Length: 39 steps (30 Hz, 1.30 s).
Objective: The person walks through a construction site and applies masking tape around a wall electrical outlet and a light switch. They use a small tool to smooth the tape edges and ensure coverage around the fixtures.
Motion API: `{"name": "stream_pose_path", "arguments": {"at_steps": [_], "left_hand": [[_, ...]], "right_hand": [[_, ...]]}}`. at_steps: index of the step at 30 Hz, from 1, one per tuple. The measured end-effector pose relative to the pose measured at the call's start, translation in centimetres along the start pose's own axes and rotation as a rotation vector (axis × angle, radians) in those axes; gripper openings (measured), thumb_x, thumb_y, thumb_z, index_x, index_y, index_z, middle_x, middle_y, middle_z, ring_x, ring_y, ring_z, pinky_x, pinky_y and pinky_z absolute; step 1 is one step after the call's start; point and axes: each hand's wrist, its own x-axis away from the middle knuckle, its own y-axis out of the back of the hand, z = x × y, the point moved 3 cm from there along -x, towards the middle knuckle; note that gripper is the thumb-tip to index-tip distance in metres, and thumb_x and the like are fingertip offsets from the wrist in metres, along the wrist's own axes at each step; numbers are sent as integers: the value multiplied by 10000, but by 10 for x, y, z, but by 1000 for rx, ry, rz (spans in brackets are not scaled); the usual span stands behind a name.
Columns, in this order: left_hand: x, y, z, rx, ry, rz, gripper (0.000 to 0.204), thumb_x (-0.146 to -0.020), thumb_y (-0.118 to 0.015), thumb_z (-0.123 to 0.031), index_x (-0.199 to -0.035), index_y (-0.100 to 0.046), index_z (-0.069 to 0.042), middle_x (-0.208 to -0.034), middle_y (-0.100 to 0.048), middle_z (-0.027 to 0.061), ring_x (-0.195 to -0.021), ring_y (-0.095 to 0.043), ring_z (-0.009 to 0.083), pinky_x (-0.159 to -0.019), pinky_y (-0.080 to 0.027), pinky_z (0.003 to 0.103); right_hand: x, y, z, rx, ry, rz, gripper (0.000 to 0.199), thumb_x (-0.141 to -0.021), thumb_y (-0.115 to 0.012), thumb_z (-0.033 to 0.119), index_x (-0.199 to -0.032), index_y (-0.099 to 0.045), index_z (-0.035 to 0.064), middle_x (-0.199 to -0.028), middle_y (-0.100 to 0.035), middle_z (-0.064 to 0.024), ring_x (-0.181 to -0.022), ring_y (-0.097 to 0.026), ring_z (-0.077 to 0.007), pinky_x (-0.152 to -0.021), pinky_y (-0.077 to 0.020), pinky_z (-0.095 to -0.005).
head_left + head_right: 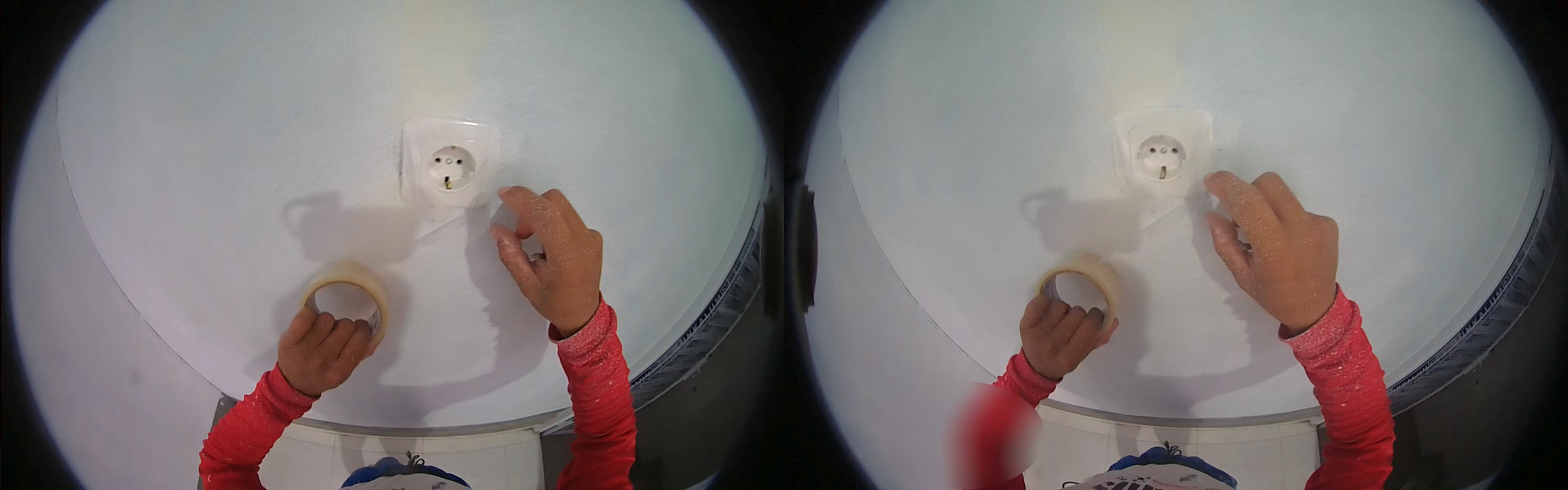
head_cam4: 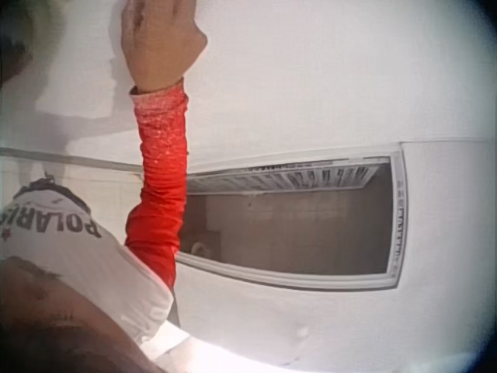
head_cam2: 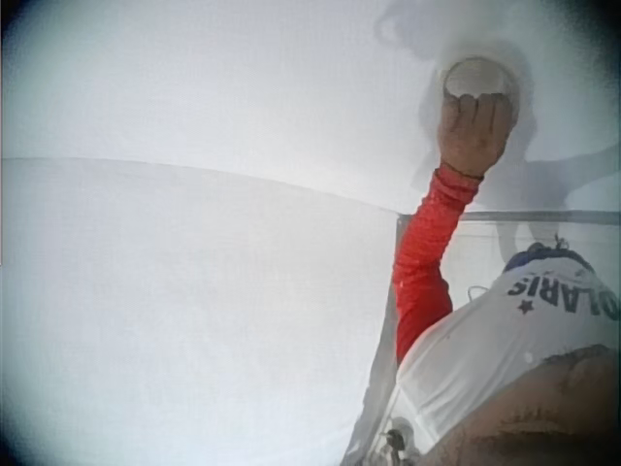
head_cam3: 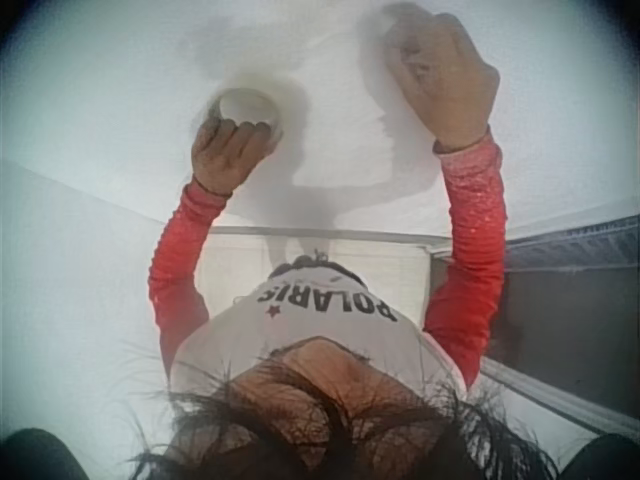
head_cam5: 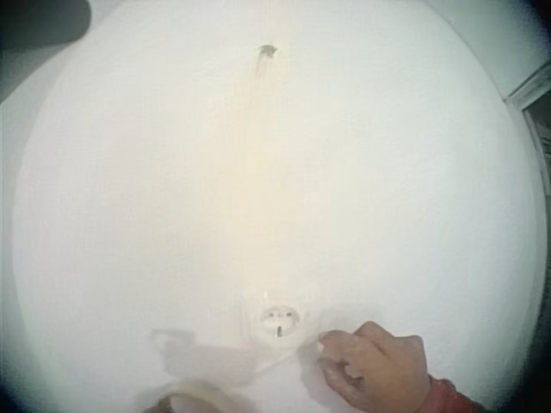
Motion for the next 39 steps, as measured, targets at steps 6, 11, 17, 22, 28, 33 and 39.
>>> {"name": "stream_pose_path", "arguments": {"at_steps": [6, 11, 17, 22, 28, 33, 39], "left_hand": [[8, -4, 14, -22, 2, -126, 288, -663, -875, -239, -717, -609, -141, -591, -464, -35, -556, -432, 137, -624, -358, 318], [18, -6, 17, -4, 22, -172, 285, -679, -867, -235, -704, -601, -136, -589, -478, -27, -555, -430, 138, -620, -359, 319], [30, -5, 22, -46, 48, -167, 229, -710, -788, -256, -749, -608, -120, -685, -571, 2, -640, -502, 167, -738, -433, 329], [29, -3, 32, -1, 104, -201, 305, -620, -869, -245, -701, -605, -117, -588, -476, -9, -565, -426, 162, -654, -362, 342], [27, 0, 40, -3, 184, -216, 329, -596, -878, -252, -697, -592, -124, -626, -517, -14, -593, -440, 162, -673, -366, 354], [20, 0, 34, -13, 219, -211, 245, -621, -790, -140, -630, -546, -125, -620, -556, 5, -631, -505, 153, -712, -415, 325], [19, -1, 33, -11, 202, -165, 272, -632, -797, -94, -604, -528, -124, -578, -559, 12, -604, -530, 147, -705, -418, 318]], "right_hand": [[-4, -10, 19, 25, 189, 20, 439, -690, -810, 176, -1111, -684, 161, -833, -535, 3, -497, -480, -110, -410, -397, -235], [-12, -9, 50, 70, 288, 91, 528, -569, -886, 228, -1064, -725, 136, -916, -559, -36, -524, -456, -100, -413, -411, -236], [-21, -27, 70, 263, 391, 153, 460, -586, -892, 183, -1009, -714, 147, -996, -601, -35, -542, -534, -108, -444, -458, -249], [-30, -38, 81, 325, 471, 110, 379, -636, -882, 154, -973, -710, 138, -995, -602, -19, -558, -566, -118, -459, -475, -248], [-33, -51, 91, 418, 469, 136, 307, -679, -887, 180, -929, -713, 138, -911, -573, -1, -564, -568, -110, -461, -481, -251], [-31, -56, 84, 410, 513, 110, 246, -694, -878, 175, -861, -702, 130, -850, -572, 2, -567, -574, -109, -471, -485, -248], [-31, -61, 85, 405, 577, 114, 223, -699, -871, 156, -825, -692, 115, -839, -599, 1, -580, -598, -111, -493, -505, -243]]}}
